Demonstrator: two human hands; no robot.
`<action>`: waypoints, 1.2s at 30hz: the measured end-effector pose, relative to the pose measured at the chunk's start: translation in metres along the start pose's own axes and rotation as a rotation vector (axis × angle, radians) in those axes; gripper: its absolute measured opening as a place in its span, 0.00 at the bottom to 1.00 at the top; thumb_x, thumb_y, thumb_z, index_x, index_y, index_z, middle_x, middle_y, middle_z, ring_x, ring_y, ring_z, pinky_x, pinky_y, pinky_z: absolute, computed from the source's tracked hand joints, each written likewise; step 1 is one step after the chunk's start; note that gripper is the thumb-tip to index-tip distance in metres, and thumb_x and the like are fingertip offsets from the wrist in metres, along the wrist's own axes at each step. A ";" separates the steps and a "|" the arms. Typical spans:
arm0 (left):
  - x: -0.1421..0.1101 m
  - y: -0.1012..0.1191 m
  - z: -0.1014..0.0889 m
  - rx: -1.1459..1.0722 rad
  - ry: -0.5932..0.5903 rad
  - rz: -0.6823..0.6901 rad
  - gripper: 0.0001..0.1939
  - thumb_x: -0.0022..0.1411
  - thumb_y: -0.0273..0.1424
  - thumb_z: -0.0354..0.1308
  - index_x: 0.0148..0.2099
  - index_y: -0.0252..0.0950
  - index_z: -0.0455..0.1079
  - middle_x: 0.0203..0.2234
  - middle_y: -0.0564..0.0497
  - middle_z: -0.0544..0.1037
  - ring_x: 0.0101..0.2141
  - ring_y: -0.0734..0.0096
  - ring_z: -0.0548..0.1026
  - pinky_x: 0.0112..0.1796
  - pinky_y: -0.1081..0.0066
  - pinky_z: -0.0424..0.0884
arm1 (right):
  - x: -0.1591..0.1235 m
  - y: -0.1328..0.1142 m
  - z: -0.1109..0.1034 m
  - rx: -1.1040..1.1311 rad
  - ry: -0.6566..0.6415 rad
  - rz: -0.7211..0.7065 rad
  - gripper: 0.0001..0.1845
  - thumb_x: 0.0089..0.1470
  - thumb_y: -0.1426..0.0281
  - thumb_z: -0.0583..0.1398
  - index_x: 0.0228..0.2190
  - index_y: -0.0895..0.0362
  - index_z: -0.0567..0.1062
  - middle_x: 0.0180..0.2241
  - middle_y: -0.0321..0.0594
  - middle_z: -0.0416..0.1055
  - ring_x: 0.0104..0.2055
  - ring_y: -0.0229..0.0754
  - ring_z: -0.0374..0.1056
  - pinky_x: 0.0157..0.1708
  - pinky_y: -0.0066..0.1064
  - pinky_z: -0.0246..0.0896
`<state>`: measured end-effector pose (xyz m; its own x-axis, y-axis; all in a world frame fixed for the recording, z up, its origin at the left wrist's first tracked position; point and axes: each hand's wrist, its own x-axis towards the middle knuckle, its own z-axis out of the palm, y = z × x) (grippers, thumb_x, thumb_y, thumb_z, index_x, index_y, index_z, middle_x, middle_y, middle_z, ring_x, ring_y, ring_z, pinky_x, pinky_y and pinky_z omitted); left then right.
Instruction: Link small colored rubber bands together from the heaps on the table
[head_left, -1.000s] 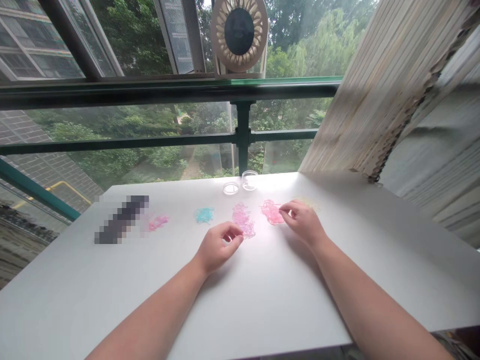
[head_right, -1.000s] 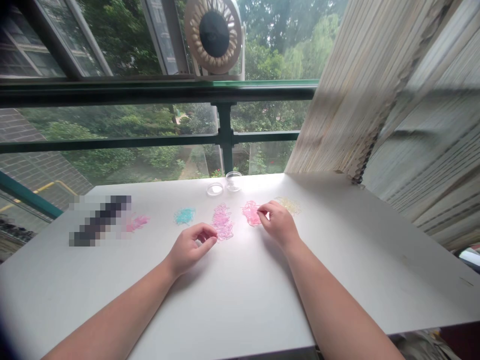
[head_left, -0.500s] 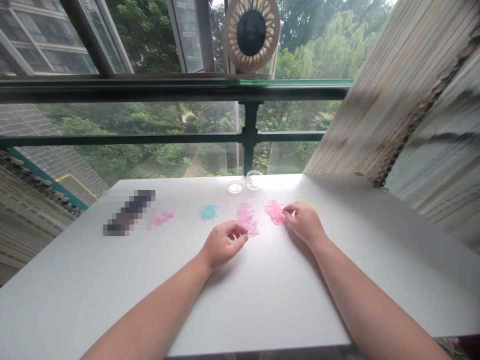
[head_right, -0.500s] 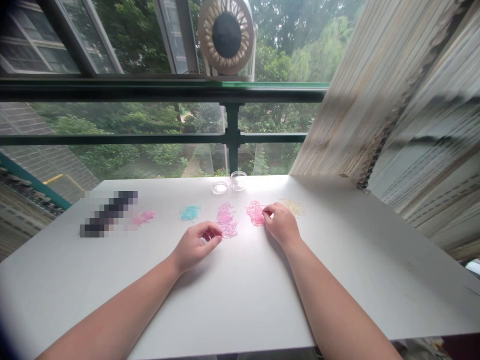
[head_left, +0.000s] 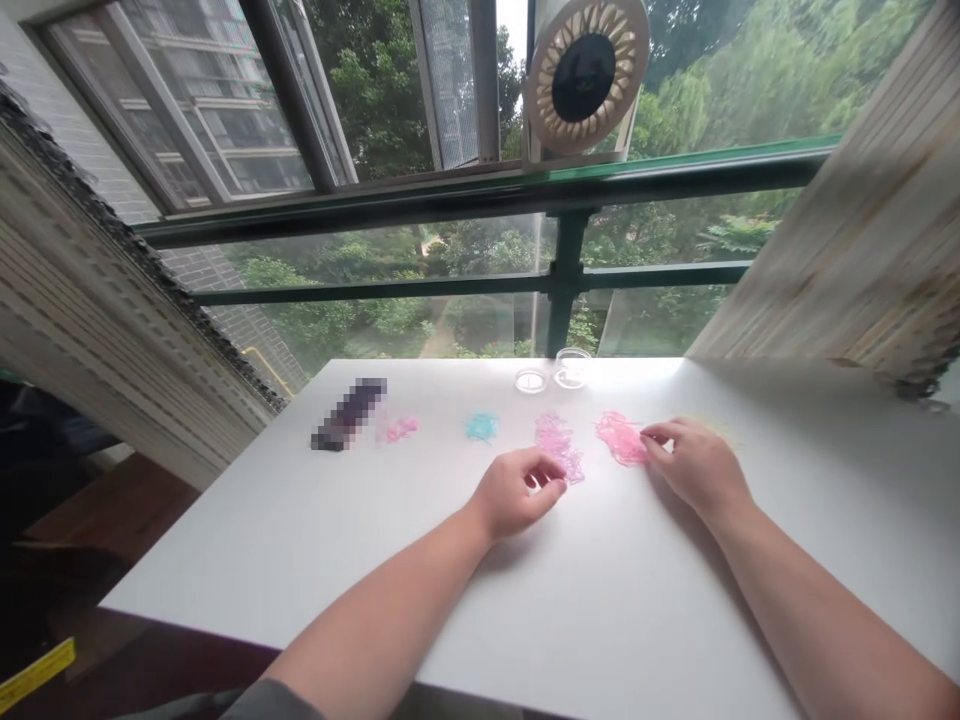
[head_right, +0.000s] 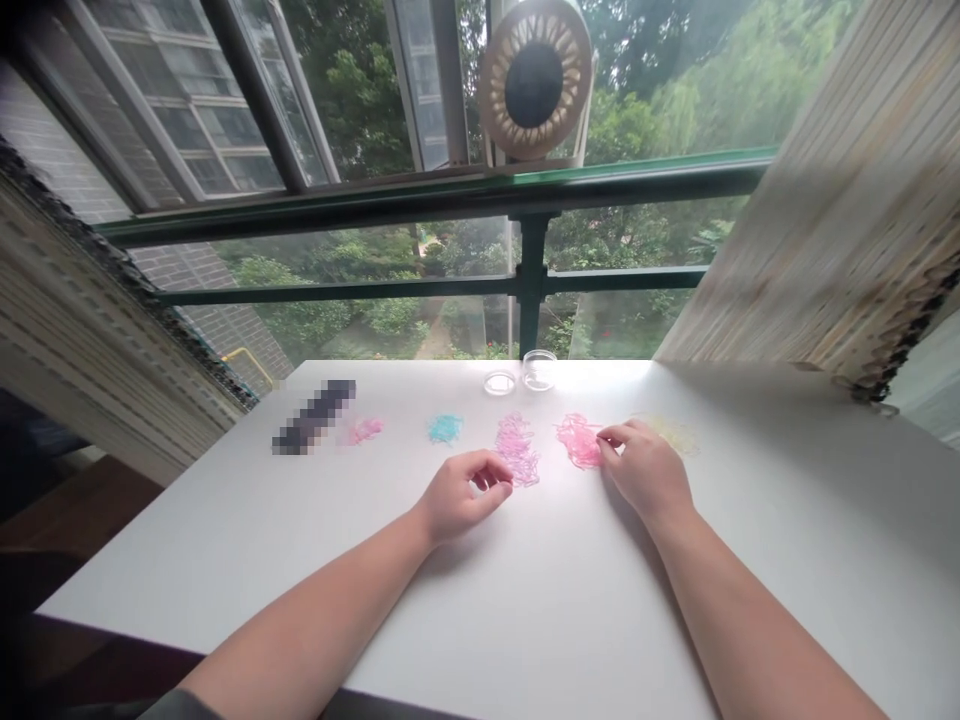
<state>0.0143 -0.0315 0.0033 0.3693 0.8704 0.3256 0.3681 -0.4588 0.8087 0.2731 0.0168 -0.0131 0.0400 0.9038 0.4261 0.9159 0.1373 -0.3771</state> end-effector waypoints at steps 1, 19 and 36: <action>0.000 0.000 0.000 -0.001 -0.001 0.003 0.05 0.55 0.28 0.55 0.34 0.35 0.71 0.28 0.50 0.77 0.28 0.73 0.72 0.32 0.72 0.69 | 0.000 0.000 0.000 -0.014 0.005 0.000 0.09 0.48 0.68 0.56 0.26 0.53 0.78 0.28 0.37 0.71 0.28 0.40 0.65 0.27 0.31 0.55; 0.000 0.000 -0.004 0.049 -0.034 0.010 0.05 0.56 0.30 0.55 0.35 0.36 0.70 0.29 0.51 0.76 0.30 0.74 0.72 0.34 0.73 0.68 | -0.001 -0.001 0.004 -0.022 0.045 0.013 0.12 0.50 0.74 0.54 0.31 0.55 0.79 0.31 0.41 0.69 0.33 0.41 0.65 0.33 0.30 0.58; 0.001 -0.003 -0.005 0.057 -0.044 -0.020 0.06 0.57 0.31 0.54 0.36 0.36 0.70 0.28 0.51 0.76 0.29 0.73 0.72 0.34 0.73 0.68 | 0.002 0.006 0.011 -0.018 -0.034 -0.128 0.27 0.42 0.84 0.52 0.42 0.56 0.77 0.42 0.45 0.70 0.46 0.48 0.62 0.48 0.38 0.58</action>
<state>0.0092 -0.0282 0.0037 0.3982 0.8715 0.2864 0.4237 -0.4516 0.7852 0.2740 0.0238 -0.0238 -0.0907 0.8928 0.4411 0.9196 0.2451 -0.3070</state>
